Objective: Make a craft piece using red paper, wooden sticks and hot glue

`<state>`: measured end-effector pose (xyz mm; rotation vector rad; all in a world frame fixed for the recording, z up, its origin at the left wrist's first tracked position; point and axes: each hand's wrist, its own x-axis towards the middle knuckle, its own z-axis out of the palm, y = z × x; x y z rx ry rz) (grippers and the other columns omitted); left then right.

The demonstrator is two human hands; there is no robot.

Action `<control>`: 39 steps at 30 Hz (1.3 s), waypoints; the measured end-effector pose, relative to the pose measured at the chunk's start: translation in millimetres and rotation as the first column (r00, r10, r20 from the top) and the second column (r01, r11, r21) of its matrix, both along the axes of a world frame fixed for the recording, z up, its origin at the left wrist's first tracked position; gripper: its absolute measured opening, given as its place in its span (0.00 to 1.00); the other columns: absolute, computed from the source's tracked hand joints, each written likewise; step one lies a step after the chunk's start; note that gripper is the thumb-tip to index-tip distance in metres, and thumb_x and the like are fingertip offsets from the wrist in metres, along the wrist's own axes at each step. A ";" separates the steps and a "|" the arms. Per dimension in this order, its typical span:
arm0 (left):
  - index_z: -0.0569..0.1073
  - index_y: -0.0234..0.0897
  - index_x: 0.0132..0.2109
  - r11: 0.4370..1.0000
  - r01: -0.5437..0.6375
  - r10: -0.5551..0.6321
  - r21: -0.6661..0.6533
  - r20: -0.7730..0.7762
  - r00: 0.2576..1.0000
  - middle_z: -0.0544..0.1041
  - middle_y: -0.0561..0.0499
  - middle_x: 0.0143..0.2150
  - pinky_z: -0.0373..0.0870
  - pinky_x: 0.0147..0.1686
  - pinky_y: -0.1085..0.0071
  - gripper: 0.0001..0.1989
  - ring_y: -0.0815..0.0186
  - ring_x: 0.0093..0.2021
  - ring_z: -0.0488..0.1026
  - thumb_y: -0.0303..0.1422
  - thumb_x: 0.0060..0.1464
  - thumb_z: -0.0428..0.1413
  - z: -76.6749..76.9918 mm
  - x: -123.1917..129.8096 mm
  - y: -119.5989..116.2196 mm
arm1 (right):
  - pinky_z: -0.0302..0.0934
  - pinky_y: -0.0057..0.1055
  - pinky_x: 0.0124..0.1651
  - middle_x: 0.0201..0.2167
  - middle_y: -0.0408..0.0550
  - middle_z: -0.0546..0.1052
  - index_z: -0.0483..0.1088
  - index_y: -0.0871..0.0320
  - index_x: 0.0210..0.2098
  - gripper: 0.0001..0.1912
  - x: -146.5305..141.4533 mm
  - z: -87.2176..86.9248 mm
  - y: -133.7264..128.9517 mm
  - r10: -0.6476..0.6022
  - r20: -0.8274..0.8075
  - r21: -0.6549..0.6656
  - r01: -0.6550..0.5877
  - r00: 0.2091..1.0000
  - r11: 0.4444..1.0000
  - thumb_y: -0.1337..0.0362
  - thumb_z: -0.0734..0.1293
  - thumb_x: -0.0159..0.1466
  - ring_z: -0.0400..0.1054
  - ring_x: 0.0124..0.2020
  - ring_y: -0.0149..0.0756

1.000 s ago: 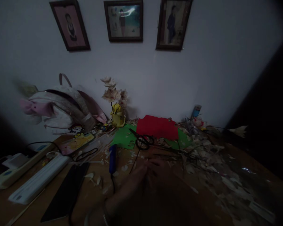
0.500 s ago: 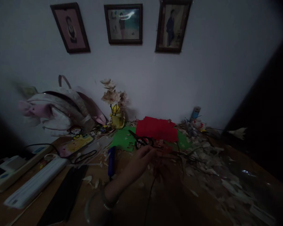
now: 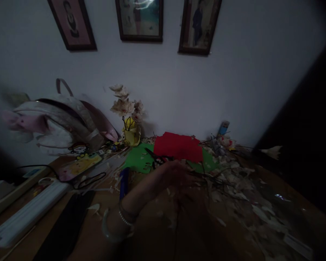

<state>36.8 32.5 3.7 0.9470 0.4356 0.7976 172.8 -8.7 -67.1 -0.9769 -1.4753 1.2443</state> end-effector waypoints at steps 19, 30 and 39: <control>0.68 0.35 0.25 0.828 -0.220 0.470 0.516 -0.425 0.774 0.70 0.53 0.26 0.60 0.28 0.74 0.08 0.69 0.28 0.65 0.35 0.42 0.57 25.3 -4.8 -10.3 | 0.66 0.34 0.38 0.42 0.48 0.71 0.67 0.61 0.45 0.13 0.9 2.0 -1.0 0.054 0.038 -0.032 -0.053 0.998 0.998 0.60 0.61 0.64 0.68 0.37 0.33; 0.72 0.35 0.30 0.625 -0.179 0.577 0.760 -0.296 0.761 0.72 0.48 0.40 0.62 0.39 0.72 0.05 0.63 0.41 0.68 0.30 0.49 0.53 30.7 -10.0 -16.0 | 0.66 0.36 0.40 0.44 0.49 0.70 0.65 0.60 0.47 0.14 -0.5 0.6 3.2 0.059 0.021 -0.043 -0.058 0.998 0.997 0.60 0.61 0.63 0.68 0.40 0.35; 0.71 0.35 0.25 0.687 -0.165 0.546 0.707 -0.353 0.760 0.73 0.48 0.41 0.63 0.39 0.71 0.04 0.64 0.40 0.69 0.29 0.45 0.57 29.8 -7.7 -16.0 | 0.66 0.35 0.39 0.43 0.48 0.71 0.66 0.60 0.46 0.14 -0.1 2.6 1.5 0.056 0.017 -0.034 -0.056 0.998 0.998 0.60 0.61 0.64 0.68 0.38 0.33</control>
